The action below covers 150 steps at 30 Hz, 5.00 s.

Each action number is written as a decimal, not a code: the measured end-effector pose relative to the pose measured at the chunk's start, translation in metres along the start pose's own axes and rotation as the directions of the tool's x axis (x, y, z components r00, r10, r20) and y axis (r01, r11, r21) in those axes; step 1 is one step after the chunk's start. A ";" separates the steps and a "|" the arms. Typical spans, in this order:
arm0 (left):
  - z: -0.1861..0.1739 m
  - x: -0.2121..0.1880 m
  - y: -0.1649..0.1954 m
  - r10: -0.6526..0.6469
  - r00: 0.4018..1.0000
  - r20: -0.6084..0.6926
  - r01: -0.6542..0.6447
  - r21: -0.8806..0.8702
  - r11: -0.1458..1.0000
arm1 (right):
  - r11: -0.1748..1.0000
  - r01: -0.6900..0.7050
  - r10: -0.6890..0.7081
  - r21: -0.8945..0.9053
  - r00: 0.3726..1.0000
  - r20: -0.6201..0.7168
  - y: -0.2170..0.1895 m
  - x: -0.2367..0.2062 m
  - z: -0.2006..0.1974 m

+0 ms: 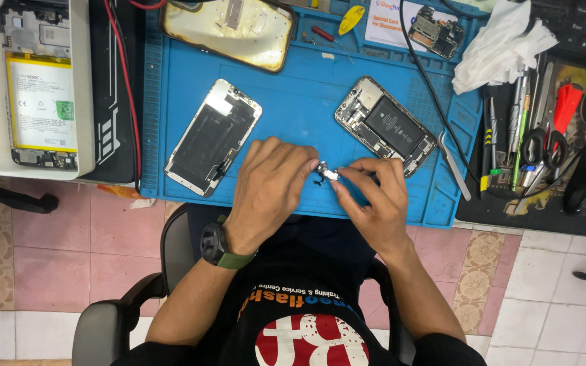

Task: The person disassembles a smartphone on a blue repair mat, opening the back cover and removing internal components. They transfer small parts between two opened phone bodies, press a component into place, and at the end hold up a working phone with its screen lit while handling small parts.

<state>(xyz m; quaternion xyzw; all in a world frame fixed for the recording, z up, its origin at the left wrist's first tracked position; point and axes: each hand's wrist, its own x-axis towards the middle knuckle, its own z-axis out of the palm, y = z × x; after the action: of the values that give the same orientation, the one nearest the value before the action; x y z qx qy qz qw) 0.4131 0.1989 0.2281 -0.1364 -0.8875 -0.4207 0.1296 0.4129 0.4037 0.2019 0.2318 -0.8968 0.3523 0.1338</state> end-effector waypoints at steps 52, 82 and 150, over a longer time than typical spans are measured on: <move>-0.016 -0.011 -0.007 0.023 0.995 0.096 -0.014 -0.092 0.996 | 0.989 0.144 -0.140 -0.026 0.982 0.124 -0.011 0.017 -0.041; -0.017 0.014 -0.018 0.012 0.980 0.197 0.009 -0.106 0.994 | 0.950 0.269 -0.313 0.161 0.812 0.493 0.023 0.098 -0.022; -0.021 0.021 -0.010 -0.029 0.970 0.240 0.031 -0.003 1.000 | 0.934 0.339 -0.354 0.109 0.843 0.405 0.037 0.087 -0.017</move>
<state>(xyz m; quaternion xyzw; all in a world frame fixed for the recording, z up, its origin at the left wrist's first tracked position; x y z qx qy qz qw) 0.3930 0.1791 0.2411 -0.1732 -0.8971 -0.4063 0.0147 0.3211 0.4112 0.2276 0.4620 -0.8417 0.2793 -0.0040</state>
